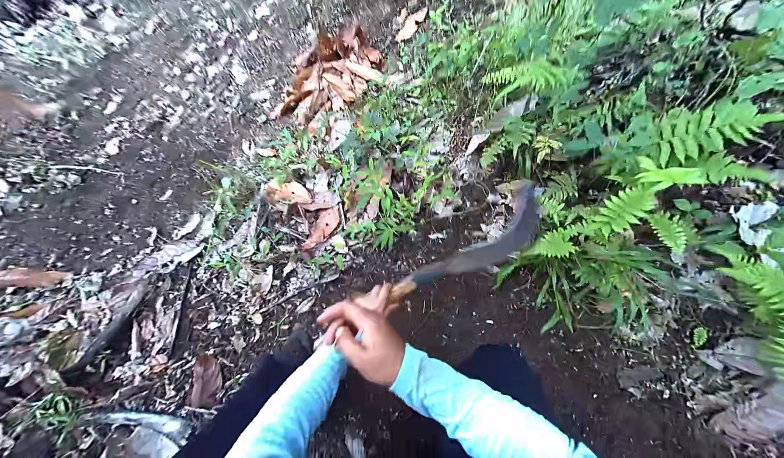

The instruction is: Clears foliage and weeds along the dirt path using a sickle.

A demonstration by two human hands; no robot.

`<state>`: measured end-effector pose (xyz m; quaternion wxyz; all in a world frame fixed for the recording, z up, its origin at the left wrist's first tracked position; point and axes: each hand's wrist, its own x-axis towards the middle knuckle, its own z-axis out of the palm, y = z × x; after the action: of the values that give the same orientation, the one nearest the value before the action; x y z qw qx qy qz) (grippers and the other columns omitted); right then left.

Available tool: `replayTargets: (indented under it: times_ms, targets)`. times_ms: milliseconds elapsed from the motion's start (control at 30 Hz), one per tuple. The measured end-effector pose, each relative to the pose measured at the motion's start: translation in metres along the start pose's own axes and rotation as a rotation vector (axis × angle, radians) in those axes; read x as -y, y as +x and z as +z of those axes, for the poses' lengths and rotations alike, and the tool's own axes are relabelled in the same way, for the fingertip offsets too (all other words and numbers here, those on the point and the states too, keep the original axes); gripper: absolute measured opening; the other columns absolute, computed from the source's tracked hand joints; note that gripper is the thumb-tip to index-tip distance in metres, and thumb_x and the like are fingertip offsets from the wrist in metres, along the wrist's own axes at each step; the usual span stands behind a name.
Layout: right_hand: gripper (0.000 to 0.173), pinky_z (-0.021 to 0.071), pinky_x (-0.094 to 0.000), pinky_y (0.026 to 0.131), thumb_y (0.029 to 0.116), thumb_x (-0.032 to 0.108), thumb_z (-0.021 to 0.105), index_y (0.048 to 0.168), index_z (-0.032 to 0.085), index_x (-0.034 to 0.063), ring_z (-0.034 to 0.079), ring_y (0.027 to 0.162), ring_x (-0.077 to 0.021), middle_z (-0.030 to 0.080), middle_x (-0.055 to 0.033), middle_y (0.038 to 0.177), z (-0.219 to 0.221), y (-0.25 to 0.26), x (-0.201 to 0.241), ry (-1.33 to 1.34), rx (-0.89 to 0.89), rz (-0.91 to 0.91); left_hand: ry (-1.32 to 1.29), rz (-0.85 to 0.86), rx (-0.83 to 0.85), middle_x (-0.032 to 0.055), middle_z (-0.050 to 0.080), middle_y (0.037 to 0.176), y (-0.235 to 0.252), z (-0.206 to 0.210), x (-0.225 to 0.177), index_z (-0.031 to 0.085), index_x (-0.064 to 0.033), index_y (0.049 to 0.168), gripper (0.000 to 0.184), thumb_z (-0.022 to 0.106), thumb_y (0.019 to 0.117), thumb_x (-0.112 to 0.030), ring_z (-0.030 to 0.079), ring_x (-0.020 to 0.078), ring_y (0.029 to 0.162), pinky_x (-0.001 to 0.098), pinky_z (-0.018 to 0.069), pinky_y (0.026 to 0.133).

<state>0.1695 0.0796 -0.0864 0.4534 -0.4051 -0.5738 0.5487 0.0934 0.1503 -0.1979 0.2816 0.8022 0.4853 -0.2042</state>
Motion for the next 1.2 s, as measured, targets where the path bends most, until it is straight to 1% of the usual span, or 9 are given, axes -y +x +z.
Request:
replayTargets:
  times_ms: [133, 300, 400, 533, 633, 733, 900, 1000, 1200]
  targets:
    - [0.030, 0.0553, -0.0551, 0.093, 0.0977, -0.002, 0.050, 0.121, 0.069, -0.0041, 0.073, 0.098, -0.0351, 0.075, -0.0207, 0.102, 0.018, -0.020, -0.038, -0.273, 0.316, 0.125, 0.217, 0.288, 0.128, 0.0305, 0.061, 0.133, 0.076, 0.030, -0.010, 0.049, -0.0022, 0.146, 0.065, 0.052, 0.1046, -0.052, 0.063, 0.0505, 0.118, 0.0660, 0.0494, 0.097]
    - [0.033, 0.0542, -0.0528, 0.093, 0.0984, -0.005, 0.047, 0.125, 0.066, -0.0052, 0.071, 0.098, -0.0351, 0.073, -0.0221, 0.104, 0.003, -0.017, -0.030, -0.149, 0.296, 0.270, -0.348, -0.442, 0.083, 0.0305, 0.061, 0.135, 0.044, 0.139, 0.101, 0.054, -0.0010, 0.144, 0.069, 0.049, 0.1043, -0.057, 0.058, 0.0444, 0.130, 0.0621, 0.0438, 0.109]
    - [0.033, 0.0518, -0.0548, 0.098, 0.1009, 0.000, 0.046, 0.130, 0.063, -0.0015, 0.069, 0.108, -0.0357, 0.072, -0.0213, 0.112, -0.010, -0.014, -0.031, -0.211, 0.337, 0.375, -0.614, -0.558, -0.153, 0.0278, 0.064, 0.131, 0.007, 0.178, 0.106, 0.057, 0.0059, 0.137, 0.055, 0.057, 0.1058, -0.039, 0.062, 0.0358, 0.123, 0.0489, 0.0464, 0.109]
    - [0.034, 0.0533, -0.0532, 0.095, 0.1006, -0.001, 0.045, 0.128, 0.064, -0.0020, 0.070, 0.103, -0.0341, 0.073, -0.0202, 0.109, -0.005, -0.009, -0.023, -0.190, 0.342, 0.342, -0.093, -0.123, 0.234, 0.0301, 0.067, 0.124, 0.040, 0.070, 0.036, 0.052, -0.0055, 0.146, 0.071, 0.049, 0.1024, -0.061, 0.064, 0.0487, 0.119, 0.0668, 0.0482, 0.100]
    - [0.034, 0.0546, -0.0529, 0.093, 0.0991, -0.003, 0.046, 0.127, 0.064, -0.0037, 0.071, 0.100, -0.0347, 0.072, -0.0215, 0.107, 0.003, -0.007, -0.025, -0.161, 0.344, 0.315, 0.121, 0.202, 0.219, 0.0270, 0.071, 0.115, 0.097, 0.020, -0.026, 0.056, -0.0080, 0.142, 0.071, 0.053, 0.0990, -0.064, 0.067, 0.0480, 0.112, 0.0676, 0.0492, 0.095]
    - [0.035, 0.0537, -0.0520, 0.093, 0.0968, -0.006, 0.047, 0.128, 0.063, -0.0052, 0.069, 0.102, -0.0357, 0.070, -0.0234, 0.109, 0.001, -0.009, -0.025, -0.157, 0.325, 0.336, -0.008, -0.004, 0.113, 0.0271, 0.070, 0.119, 0.131, 0.043, 0.015, 0.059, -0.0118, 0.141, 0.064, 0.057, 0.0991, -0.060, 0.066, 0.0472, 0.114, 0.0681, 0.0504, 0.096]
    - [0.033, 0.0549, -0.0492, 0.091, 0.0985, -0.004, 0.046, 0.127, 0.063, -0.0054, 0.070, 0.097, -0.0322, 0.072, -0.0213, 0.105, -0.020, -0.025, -0.021, -0.085, 0.244, 0.373, -0.430, -0.643, 0.020, 0.0321, 0.060, 0.137, 0.053, 0.121, 0.116, 0.051, -0.0010, 0.148, 0.076, 0.041, 0.1042, -0.063, 0.056, 0.0485, 0.131, 0.0649, 0.0415, 0.110]
    - [0.033, 0.0553, -0.0478, 0.091, 0.0982, -0.004, 0.046, 0.126, 0.064, -0.0046, 0.071, 0.098, -0.0300, 0.073, -0.0193, 0.105, -0.022, -0.028, -0.012, -0.088, 0.193, 0.346, -0.310, -0.458, 0.117, 0.0319, 0.063, 0.131, 0.044, 0.093, 0.087, 0.052, -0.0022, 0.146, 0.071, 0.043, 0.1053, -0.060, 0.060, 0.0488, 0.126, 0.0668, 0.0445, 0.105]
    - [0.033, 0.0570, -0.0438, 0.084, 0.0952, -0.007, 0.047, 0.124, 0.062, -0.0100, 0.071, 0.087, -0.0281, 0.072, -0.0215, 0.098, -0.015, -0.024, -0.011, 0.059, 0.105, 0.288, 0.130, 0.120, 0.064, 0.0313, 0.069, 0.114, 0.161, -0.031, -0.015, 0.055, -0.0070, 0.142, 0.068, 0.055, 0.1000, -0.061, 0.066, 0.0524, 0.110, 0.0713, 0.0499, 0.091]
